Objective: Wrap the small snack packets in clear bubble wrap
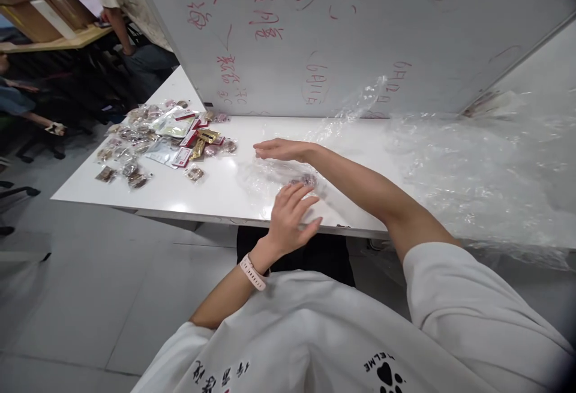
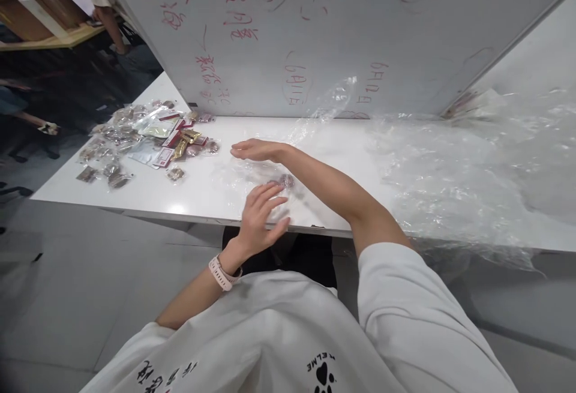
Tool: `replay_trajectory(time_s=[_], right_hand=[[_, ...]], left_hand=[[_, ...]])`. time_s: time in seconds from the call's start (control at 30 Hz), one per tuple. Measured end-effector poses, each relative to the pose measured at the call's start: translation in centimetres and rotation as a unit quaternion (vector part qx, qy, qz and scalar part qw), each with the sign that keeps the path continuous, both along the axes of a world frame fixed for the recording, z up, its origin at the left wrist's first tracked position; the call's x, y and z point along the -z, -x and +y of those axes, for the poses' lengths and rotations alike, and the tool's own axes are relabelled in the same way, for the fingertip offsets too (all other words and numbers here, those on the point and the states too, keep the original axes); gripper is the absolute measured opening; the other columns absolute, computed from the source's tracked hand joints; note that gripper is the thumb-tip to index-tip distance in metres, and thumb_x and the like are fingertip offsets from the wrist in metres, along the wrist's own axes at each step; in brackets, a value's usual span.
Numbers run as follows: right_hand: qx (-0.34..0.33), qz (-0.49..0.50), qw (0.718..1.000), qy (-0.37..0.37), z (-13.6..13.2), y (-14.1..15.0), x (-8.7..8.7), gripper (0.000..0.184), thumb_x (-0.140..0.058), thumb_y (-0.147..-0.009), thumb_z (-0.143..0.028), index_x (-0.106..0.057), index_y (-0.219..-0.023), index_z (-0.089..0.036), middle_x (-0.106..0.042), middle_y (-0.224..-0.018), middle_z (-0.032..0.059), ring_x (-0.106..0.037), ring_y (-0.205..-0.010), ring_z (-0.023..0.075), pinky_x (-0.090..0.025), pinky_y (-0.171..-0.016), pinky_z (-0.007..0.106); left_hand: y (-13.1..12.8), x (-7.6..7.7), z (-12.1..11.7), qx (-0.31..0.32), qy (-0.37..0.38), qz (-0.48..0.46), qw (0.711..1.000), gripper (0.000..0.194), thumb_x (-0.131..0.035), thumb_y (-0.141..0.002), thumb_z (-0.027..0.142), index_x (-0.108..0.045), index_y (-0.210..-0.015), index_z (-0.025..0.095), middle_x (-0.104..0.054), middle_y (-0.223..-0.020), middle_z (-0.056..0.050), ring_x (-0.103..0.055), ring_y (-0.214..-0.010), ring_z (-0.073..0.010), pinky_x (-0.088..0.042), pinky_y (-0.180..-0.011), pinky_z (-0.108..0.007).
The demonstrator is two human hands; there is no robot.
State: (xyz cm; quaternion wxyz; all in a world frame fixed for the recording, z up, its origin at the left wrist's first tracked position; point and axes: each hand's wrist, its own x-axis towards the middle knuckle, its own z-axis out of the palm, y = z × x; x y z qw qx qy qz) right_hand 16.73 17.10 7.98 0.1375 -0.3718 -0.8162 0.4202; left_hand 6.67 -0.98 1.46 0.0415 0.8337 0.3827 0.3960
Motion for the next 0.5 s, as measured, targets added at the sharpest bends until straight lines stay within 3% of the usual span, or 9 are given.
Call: replay_trajectory(time_s=[0.07,0.13,0.2,0.27,0.37,0.5], right_hand=[[-0.008,-0.014,1.0,0.023,0.0,0.1,0.5,0.069,-0.05,-0.095,-0.062,-0.04,-0.155,-0.03,-0.044,-0.157,0.0055,-0.05,-0.139,0.0268,-0.043,-0.114,0.049],[0.011,0.003,1.0,0.022,0.0,-0.9,0.6,0.074,-0.048,-0.097,-0.058,-0.025,-0.161,-0.03,-0.039,-0.16,0.0073,-0.049,-0.139,0.0264,-0.043,-0.113,0.047],[0.057,0.027,0.998,-0.02,-0.3,-3.0,0.7,0.076,-0.047,-0.097,-0.057,-0.02,-0.162,-0.03,-0.04,-0.159,0.0102,-0.052,-0.136,0.0287,-0.046,-0.109,0.049],[0.122,0.03,0.989,-0.077,-1.1,-5.9,1.3,0.075,-0.046,-0.097,-0.059,-0.02,-0.162,-0.032,-0.039,-0.16,0.0102,-0.052,-0.135,0.0313,-0.047,-0.106,0.053],[0.239,-0.024,0.958,-0.158,-3.1,-11.0,3.4,0.073,-0.045,-0.096,-0.06,-0.025,-0.16,-0.032,-0.038,-0.161,0.0095,-0.049,-0.136,0.0347,-0.042,-0.108,0.059],[0.364,-0.137,0.898,-0.206,-6.8,-17.3,6.2,0.072,-0.047,-0.094,-0.055,-0.031,-0.158,-0.026,-0.038,-0.16,0.0125,-0.041,-0.141,0.0392,-0.034,-0.111,0.065]], left_hand=[[-0.4,0.1,0.4,-0.002,0.012,0.072,0.997,0.044,-0.061,-0.093,0.039,-0.051,-0.133,0.022,-0.05,-0.148,-0.016,-0.041,-0.142,-0.035,-0.037,-0.113,-0.056],[-0.2,0.7,0.7,-0.066,0.027,0.073,0.995,0.05,-0.066,-0.09,0.035,-0.05,-0.135,0.017,-0.054,-0.141,-0.019,-0.048,-0.133,-0.0361,-0.042,-0.104,-0.053],[0.3,1.5,0.7,-0.127,0.044,0.051,0.99,0.045,-0.069,-0.088,0.032,-0.055,-0.128,0.016,-0.066,-0.118,-0.015,-0.059,-0.11,-0.0317,-0.047,-0.089,-0.046],[0.7,2.2,0.3,-0.152,0.05,0.039,0.986,0.027,-0.071,-0.087,0.029,-0.063,-0.111,0.018,-0.069,-0.092,-0.008,-0.06,-0.089,-0.0263,-0.043,-0.078,-0.04],[0.7,2.7,-0.3,-0.133,0.032,0.008,0.991,0.005,-0.068,-0.09,0.021,-0.064,-0.086,0.02,-0.068,-0.078,-0.004,-0.057,-0.079,-0.0217,-0.039,-0.074,-0.037],[0.2,2.4,-0.6,-0.023,0.002,-0.053,0.998,0.008,-0.058,-0.095,0.014,-0.062,-0.094,0.02,-0.075,-0.103,-0.005,-0.063,-0.096,-0.0205,-0.044,-0.086,-0.038]])
